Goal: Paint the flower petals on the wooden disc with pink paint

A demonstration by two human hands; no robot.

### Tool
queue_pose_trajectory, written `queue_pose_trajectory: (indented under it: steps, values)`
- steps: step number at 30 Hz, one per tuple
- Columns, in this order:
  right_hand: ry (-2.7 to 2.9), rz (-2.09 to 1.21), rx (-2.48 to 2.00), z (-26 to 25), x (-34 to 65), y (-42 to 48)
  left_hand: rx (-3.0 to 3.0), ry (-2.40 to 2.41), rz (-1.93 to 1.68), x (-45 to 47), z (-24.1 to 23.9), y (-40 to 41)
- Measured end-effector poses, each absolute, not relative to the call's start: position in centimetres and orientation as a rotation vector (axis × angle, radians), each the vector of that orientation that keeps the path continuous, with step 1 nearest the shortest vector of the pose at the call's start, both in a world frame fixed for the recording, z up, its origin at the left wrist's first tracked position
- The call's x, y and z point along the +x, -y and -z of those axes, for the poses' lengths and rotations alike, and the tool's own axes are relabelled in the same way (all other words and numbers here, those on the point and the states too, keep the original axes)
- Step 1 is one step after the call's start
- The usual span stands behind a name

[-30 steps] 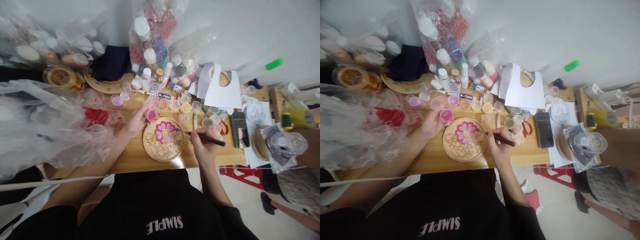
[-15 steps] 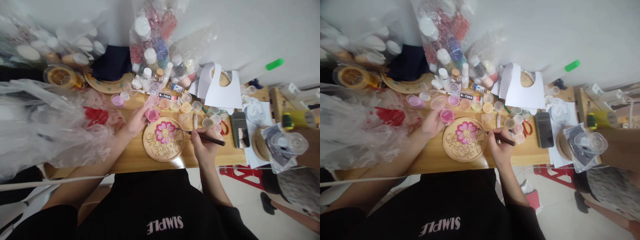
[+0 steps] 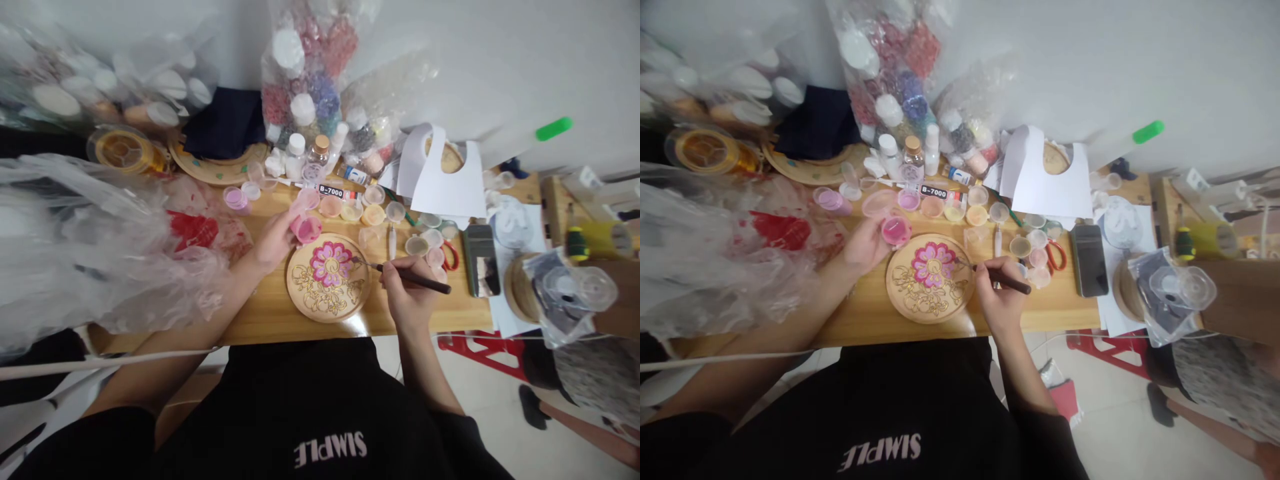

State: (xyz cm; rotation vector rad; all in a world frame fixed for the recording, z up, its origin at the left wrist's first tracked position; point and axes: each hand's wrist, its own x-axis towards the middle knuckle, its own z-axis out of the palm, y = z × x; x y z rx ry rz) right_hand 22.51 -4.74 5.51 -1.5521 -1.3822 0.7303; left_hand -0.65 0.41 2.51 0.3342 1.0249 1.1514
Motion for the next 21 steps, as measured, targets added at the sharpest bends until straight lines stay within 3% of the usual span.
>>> queue_pose_trajectory:
  steps: [21]
  values:
    - [1.364,-0.753,-1.559,-5.67,22.31,5.00,0.370,-0.976,-1.174,-0.54,-2.14,-0.43]
